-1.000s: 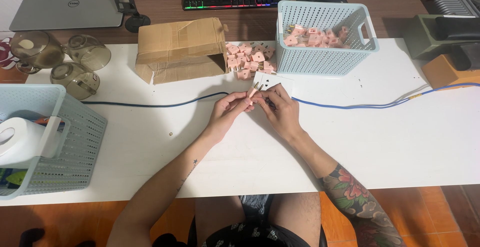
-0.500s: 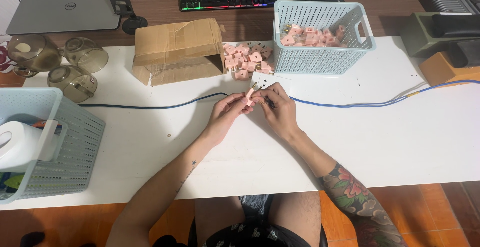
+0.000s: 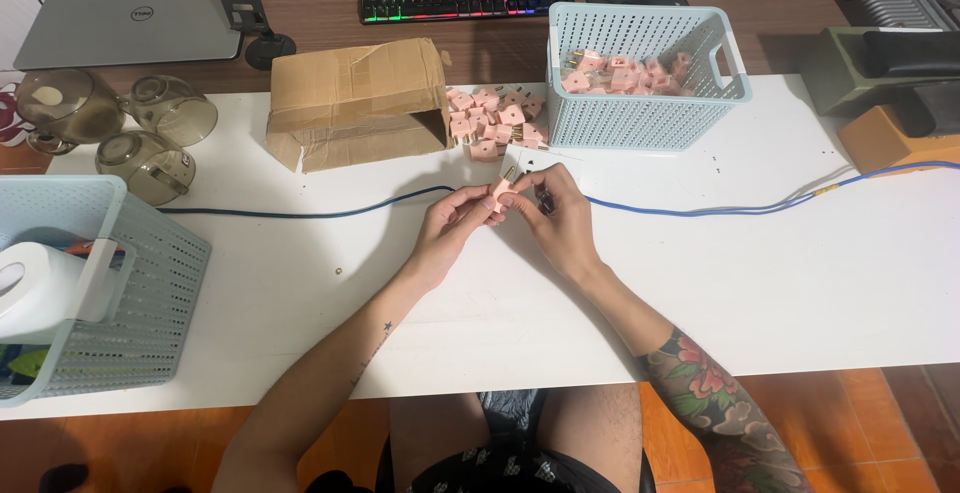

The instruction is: The person uses a screwdriver to tighten screws on small pink electrical components, likely plug adapters, on a white desk. They handle the components one by one, picking them up from a pile, securing them, and placing them into a light blue basket.

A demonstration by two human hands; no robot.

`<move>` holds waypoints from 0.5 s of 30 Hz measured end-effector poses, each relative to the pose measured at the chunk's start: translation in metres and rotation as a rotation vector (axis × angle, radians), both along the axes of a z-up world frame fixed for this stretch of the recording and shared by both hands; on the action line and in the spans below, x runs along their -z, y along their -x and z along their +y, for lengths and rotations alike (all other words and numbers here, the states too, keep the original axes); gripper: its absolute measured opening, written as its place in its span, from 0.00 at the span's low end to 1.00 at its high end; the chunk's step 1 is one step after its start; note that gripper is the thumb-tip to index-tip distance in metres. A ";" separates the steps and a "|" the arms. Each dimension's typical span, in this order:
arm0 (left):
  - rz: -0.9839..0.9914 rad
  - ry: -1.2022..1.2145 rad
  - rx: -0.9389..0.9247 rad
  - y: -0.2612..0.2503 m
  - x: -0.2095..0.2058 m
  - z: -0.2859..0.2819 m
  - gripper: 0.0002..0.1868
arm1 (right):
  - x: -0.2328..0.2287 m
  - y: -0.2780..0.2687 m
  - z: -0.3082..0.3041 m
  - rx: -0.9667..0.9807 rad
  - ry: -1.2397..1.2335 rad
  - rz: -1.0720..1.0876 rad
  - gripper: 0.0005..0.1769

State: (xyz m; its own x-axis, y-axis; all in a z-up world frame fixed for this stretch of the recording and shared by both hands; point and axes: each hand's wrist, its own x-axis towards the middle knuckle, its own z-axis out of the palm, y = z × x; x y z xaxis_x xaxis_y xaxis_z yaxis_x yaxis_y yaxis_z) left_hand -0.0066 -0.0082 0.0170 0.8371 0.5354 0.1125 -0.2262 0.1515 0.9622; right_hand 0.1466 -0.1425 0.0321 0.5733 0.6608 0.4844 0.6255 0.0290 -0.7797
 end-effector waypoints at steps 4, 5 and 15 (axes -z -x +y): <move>0.013 -0.008 0.010 -0.002 0.004 0.003 0.21 | 0.007 -0.010 0.002 0.000 0.097 0.154 0.23; 0.024 0.034 0.009 -0.003 0.006 0.002 0.19 | 0.005 -0.009 0.002 -0.016 0.124 0.181 0.25; 0.016 0.259 0.025 -0.015 0.040 0.007 0.13 | -0.006 -0.004 0.004 -0.158 0.219 0.374 0.35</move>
State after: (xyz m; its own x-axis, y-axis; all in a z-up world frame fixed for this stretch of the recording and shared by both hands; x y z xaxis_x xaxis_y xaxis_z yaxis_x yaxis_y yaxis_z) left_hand 0.0087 -0.0014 -0.0233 0.8509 0.5239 -0.0392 -0.2045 0.3989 0.8939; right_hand 0.1510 -0.1382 0.0380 0.5659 0.8180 0.1030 0.3015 -0.0891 -0.9493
